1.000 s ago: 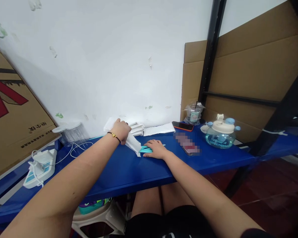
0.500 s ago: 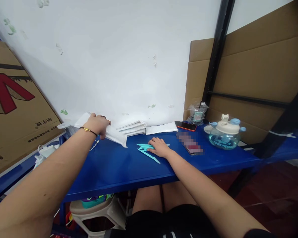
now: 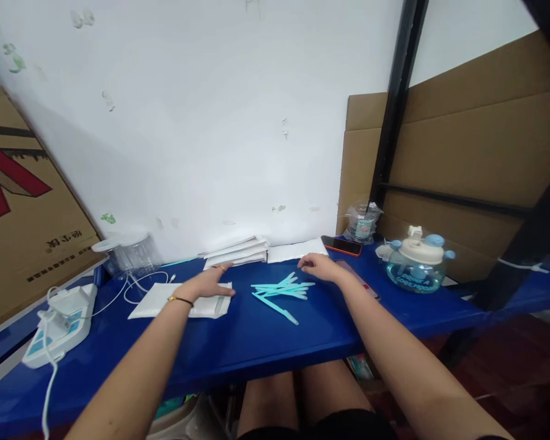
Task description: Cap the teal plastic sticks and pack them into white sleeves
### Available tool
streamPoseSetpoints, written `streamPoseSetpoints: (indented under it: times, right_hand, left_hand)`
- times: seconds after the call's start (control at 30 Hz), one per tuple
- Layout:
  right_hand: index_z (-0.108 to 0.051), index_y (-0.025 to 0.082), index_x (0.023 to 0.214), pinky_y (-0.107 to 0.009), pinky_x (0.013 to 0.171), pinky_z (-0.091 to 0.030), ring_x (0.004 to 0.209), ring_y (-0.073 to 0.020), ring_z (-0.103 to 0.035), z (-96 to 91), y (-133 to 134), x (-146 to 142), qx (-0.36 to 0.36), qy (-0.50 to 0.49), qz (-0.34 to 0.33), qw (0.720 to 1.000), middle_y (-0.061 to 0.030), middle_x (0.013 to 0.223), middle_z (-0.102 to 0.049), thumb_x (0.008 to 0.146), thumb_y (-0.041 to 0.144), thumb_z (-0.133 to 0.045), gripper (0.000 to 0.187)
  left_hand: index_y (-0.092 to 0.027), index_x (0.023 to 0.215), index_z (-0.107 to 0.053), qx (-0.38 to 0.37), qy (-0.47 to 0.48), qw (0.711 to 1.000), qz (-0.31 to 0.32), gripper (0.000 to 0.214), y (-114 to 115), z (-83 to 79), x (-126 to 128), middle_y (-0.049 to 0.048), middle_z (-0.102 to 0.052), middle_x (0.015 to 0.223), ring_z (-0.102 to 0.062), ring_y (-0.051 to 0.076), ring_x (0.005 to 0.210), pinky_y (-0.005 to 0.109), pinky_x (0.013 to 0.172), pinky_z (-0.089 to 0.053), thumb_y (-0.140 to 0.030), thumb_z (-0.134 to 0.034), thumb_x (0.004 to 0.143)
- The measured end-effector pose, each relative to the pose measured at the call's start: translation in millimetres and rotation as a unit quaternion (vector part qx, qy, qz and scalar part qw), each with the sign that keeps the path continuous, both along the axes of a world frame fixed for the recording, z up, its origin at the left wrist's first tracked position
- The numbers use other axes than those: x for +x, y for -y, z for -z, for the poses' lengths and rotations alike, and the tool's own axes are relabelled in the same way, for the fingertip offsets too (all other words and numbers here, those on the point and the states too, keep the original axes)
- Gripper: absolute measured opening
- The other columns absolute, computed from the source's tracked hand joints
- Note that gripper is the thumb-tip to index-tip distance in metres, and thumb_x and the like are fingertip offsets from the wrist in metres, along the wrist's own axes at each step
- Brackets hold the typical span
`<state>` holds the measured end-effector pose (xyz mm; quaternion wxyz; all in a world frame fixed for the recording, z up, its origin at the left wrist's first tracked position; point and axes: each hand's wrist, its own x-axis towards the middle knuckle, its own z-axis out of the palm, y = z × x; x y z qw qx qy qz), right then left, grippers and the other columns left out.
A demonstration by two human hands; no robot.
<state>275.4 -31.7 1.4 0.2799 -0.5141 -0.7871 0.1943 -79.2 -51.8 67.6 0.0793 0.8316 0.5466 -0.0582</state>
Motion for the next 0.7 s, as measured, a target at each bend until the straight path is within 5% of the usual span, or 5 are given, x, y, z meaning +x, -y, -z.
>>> streamPoseSetpoints:
  times: [0.17, 0.33, 0.5, 0.6, 0.7]
  right_hand:
    - [-0.068, 0.022, 0.096, -0.029, 0.082, -0.041, 0.088, -0.0181, -0.056, 6.6, -16.2, -15.5, 0.002, 0.026, -0.092, 0.995, -0.0049, 0.096, -0.062, 0.071, 0.019, -0.061, 0.026]
    - [-0.067, 0.019, 0.081, -0.027, 0.073, -0.043, 0.079, -0.0161, -0.053, 19.7, -20.6, -21.6, 0.005, 0.027, -0.074, 0.997, -0.0046, 0.086, -0.057, 0.071, 0.014, -0.058, 0.014]
    - [-0.063, 0.018, 0.08, -0.024, 0.066, -0.042, 0.071, -0.0137, -0.052, 28.5, -22.5, -16.4, -0.013, 0.024, -0.079, 0.996, -0.0037, 0.083, -0.055, 0.073, 0.018, -0.056, 0.01]
    - [-0.062, 0.019, 0.08, -0.024, 0.064, -0.041, 0.071, -0.0135, -0.052, 31.2, -24.1, -16.3, -0.013, 0.031, -0.077, 0.996, -0.0036, 0.084, -0.055, 0.075, 0.02, -0.054, 0.01]
    - [-0.062, 0.02, 0.08, -0.024, 0.063, -0.04, 0.07, -0.0135, -0.052, 33.5, -25.2, -16.6, -0.013, 0.033, -0.073, 0.997, -0.0035, 0.084, -0.055, 0.074, 0.021, -0.055, 0.009]
  left_hand:
    - [-0.029, 0.116, -0.052, 0.005, 0.153, 0.983, 0.106, 0.042, -0.3, 24.6, 72.1, -0.0016, -0.059, 0.114, -0.056, 0.017, 0.101, 0.022, 0.085, -0.045, -0.051, -0.042, 0.081]
    - [-0.027, 0.093, -0.06, -0.048, 0.174, 0.978, 0.102, 0.037, 0.2, 43.5, 92.9, -0.0009, -0.063, 0.084, -0.06, 0.017, 0.078, 0.026, 0.067, -0.049, -0.055, -0.039, 0.081]
    - [-0.028, 0.116, -0.052, -0.046, 0.205, 0.975, 0.072, 0.051, -7.1, 29.5, 45.2, 0.001, -0.061, 0.108, -0.058, 0.017, 0.097, 0.024, 0.084, -0.046, -0.058, -0.047, 0.076]
    - [-0.03, 0.137, -0.029, -0.019, 0.095, 0.995, 0.007, 0.107, -11.8, 18.3, -7.1, 0.0042, -0.032, 0.144, -0.026, 0.029, 0.132, 0.037, 0.106, -0.029, -0.054, -0.075, 0.044]
    - [-0.029, 0.141, -0.019, -0.072, -0.011, 0.995, -0.071, 0.121, -12.6, 17.8, -39.1, 0.0059, -0.02, 0.149, 0.0, 0.034, 0.137, 0.05, 0.108, -0.018, -0.049, -0.077, 0.037]
